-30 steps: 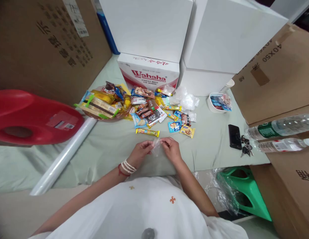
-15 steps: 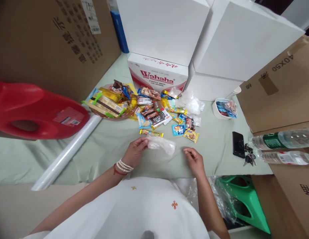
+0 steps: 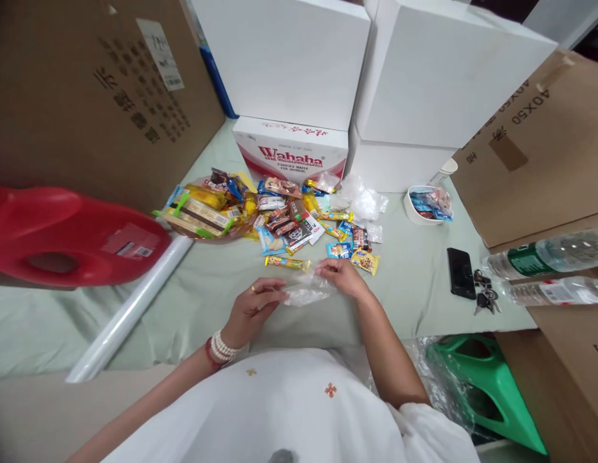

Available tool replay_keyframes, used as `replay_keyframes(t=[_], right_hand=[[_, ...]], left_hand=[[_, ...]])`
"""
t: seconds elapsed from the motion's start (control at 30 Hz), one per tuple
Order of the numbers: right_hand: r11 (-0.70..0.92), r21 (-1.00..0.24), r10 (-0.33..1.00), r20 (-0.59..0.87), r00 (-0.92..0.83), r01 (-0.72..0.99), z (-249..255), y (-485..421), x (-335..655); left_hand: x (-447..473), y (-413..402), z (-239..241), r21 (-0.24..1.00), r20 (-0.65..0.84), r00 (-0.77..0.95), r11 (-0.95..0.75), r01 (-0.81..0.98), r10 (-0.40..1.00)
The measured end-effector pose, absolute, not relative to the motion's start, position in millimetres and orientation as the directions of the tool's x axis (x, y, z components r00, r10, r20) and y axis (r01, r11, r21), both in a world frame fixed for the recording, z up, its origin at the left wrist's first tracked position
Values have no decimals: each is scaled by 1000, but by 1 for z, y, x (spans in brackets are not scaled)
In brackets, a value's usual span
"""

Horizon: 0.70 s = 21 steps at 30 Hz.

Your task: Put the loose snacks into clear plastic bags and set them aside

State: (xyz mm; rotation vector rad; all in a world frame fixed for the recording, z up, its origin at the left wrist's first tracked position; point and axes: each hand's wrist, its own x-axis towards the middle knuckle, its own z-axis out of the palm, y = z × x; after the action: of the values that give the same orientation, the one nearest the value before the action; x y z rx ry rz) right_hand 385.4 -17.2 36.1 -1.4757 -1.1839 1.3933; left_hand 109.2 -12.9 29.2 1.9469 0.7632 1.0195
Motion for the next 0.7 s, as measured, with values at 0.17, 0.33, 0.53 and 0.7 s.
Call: replay_keyframes(t=[0.17, 0.33, 0.53, 0.7], right_hand=[[-286, -942, 849, -335, 408, -176, 20, -18, 385], [-254, -951, 832, -306, 463, -174, 23, -22, 377], [-199, -973, 892, -228, 391, -113, 43, -28, 353], [-190, -973, 894, -228, 385, -134, 50, -40, 358]], left_hand=[[64, -32, 18, 709, 317, 691, -647, 282, 649], [57, -29, 28, 840, 149, 504, -378, 389, 851], [159, -5, 46, 971, -59, 477, -60, 231, 877], [210, 11, 29, 968, -182, 442, 239, -76, 878]])
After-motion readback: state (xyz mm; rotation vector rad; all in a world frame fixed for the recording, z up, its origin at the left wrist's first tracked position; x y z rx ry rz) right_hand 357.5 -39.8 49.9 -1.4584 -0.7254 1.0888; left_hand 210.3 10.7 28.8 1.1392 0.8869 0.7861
